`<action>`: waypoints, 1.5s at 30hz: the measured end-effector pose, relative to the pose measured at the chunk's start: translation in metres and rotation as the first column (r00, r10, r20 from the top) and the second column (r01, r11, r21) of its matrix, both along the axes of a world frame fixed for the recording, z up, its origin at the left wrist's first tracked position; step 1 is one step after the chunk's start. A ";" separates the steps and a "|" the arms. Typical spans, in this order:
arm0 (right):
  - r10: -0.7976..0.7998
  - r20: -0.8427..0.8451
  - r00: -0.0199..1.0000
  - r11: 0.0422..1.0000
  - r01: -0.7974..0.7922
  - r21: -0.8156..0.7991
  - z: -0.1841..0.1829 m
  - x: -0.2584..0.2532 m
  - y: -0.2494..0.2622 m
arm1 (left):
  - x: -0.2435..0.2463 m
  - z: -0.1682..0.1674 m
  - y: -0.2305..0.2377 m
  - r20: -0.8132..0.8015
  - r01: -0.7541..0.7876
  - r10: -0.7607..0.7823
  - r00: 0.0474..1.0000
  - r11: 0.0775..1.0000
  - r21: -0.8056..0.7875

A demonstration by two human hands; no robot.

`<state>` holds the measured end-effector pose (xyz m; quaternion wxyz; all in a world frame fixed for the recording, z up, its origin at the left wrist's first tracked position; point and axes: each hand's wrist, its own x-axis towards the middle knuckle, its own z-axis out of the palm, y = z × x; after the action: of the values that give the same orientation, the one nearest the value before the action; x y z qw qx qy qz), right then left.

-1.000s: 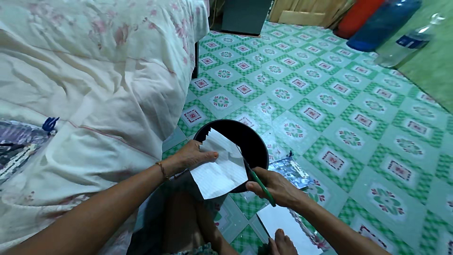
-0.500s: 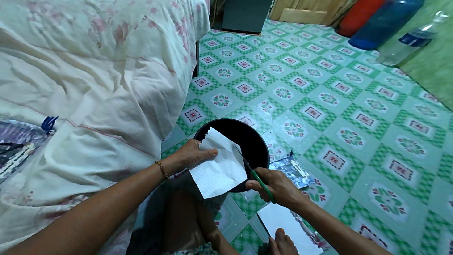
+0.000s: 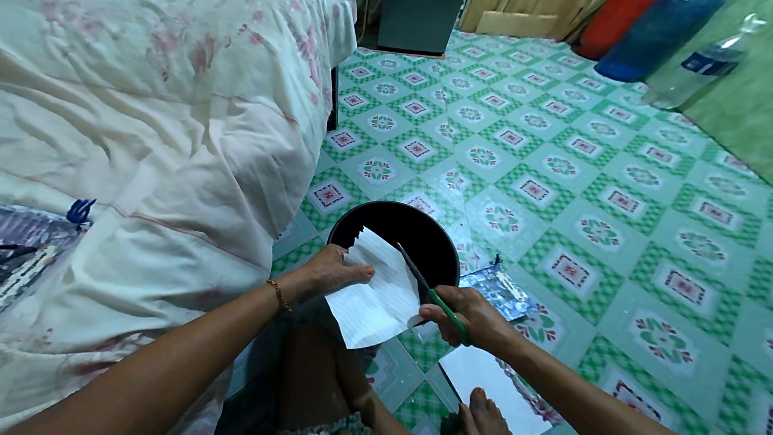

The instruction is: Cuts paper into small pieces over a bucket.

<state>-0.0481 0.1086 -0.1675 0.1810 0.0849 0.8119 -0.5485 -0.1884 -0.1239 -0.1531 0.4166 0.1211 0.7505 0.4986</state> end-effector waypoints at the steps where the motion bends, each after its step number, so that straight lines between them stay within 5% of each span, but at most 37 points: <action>1: 0.002 0.011 1.000 1.000 -0.002 -0.002 0.001 0.000 0.001 | 0.000 0.001 0.000 0.002 -0.002 0.002 1.000 1.000 -0.001; 10: 0.222 0.097 0.970 0.937 -0.240 0.254 0.000 0.001 0.016 | -0.008 0.003 -0.003 -0.035 -0.121 0.123 0.992 0.992 0.048; 22: 0.106 -0.050 0.993 0.971 -0.093 0.222 0.006 0.004 0.008 | -0.007 0.003 -0.003 -0.059 -0.139 0.143 0.988 0.989 0.057; 45: 0.153 -0.055 0.987 0.954 -0.133 0.267 0.001 0.002 0.005 | -0.001 0.003 0.000 0.001 -0.088 0.089 0.996 0.992 0.095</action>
<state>-0.0464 0.1136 -0.1660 0.1768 0.0284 0.8876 -0.4244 -0.1891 -0.1243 -0.1503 0.3866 0.1082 0.7312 0.5515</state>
